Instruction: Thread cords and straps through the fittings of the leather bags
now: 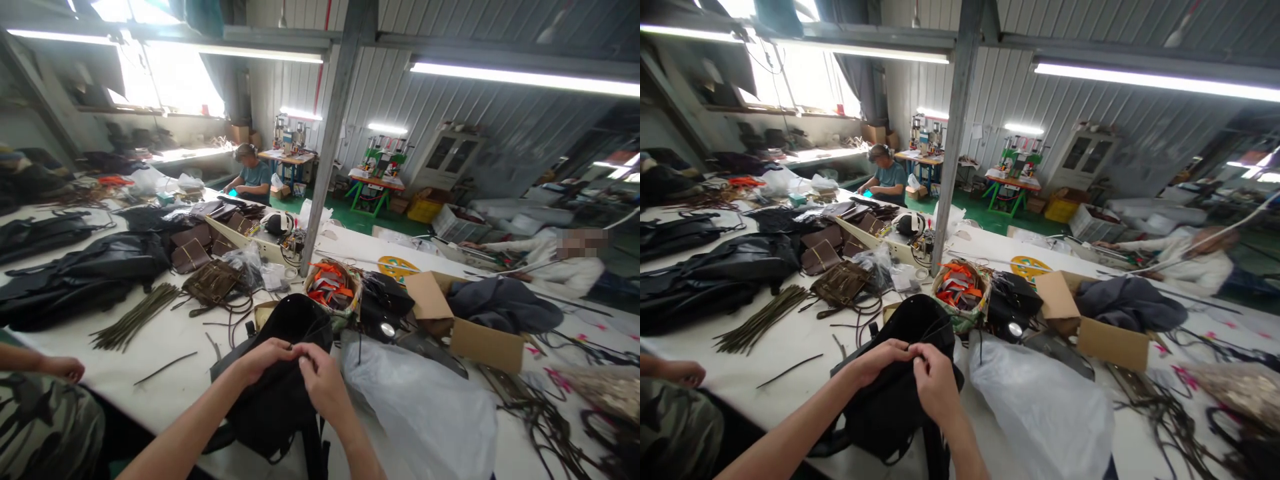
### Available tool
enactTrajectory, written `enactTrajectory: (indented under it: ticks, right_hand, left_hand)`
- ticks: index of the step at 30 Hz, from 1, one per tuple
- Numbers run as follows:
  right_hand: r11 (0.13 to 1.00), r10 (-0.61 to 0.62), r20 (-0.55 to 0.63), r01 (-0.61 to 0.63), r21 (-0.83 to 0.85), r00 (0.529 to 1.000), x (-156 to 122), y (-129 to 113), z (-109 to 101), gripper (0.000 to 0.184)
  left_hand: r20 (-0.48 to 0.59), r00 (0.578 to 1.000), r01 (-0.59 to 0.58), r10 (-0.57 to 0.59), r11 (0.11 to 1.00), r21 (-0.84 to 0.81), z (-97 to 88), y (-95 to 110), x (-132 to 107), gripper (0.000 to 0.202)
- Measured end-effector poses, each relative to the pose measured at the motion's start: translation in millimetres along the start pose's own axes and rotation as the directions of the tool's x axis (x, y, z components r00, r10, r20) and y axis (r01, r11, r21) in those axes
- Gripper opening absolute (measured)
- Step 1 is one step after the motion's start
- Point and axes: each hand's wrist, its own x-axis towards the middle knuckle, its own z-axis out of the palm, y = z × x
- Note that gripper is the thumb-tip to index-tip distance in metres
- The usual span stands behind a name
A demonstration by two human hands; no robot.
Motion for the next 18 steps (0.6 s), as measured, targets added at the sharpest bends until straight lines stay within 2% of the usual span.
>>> enactTrajectory:
  ticks: [1,3,5,7,12,15,17,18]
  right_hand:
    - [1.000,-0.002,0.051,0.003,-0.026,0.999,-6,10,11,0.029]
    - [0.997,0.071,0.134,-0.073,0.008,0.988,-21,28,27,0.028]
    - [0.979,0.180,0.161,-0.192,0.061,0.970,-35,39,36,0.028]
    - [0.967,0.237,0.175,-0.249,0.051,0.956,-43,41,40,0.027]
    - [0.972,0.230,0.294,-0.203,-0.119,0.928,-58,33,47,0.027]
    - [0.937,0.239,0.381,-0.110,-0.331,0.893,-80,30,37,0.027]
    - [0.856,0.327,0.425,-0.074,-0.512,0.844,-89,24,17,0.027]
    - [0.806,0.364,0.401,-0.068,-0.588,0.840,-88,19,5,0.033]
  left_hand:
    - [0.002,1.000,-0.001,0.001,1.000,-0.023,-1.1,-2,-2,0.040]
    - [0.010,1.000,0.006,-0.006,0.998,-0.064,-2.4,-8,-5,0.040]
    - [0.021,1.000,0.017,-0.016,0.996,-0.088,-2.2,-13,-6,0.041]
    - [0.031,0.999,0.019,-0.017,0.995,-0.093,-0.9,-16,-7,0.042]
    - [0.078,0.997,-0.015,0.017,1.000,-0.027,2.9,-10,-12,0.046]
    - [0.082,0.996,-0.032,0.030,0.999,0.024,4.1,-5,-16,0.053]
    - [0.068,0.997,-0.044,0.040,0.998,0.050,5.1,-6,-17,0.057]
    - [0.060,0.997,-0.053,0.049,0.997,0.062,5.9,-7,-17,0.058]
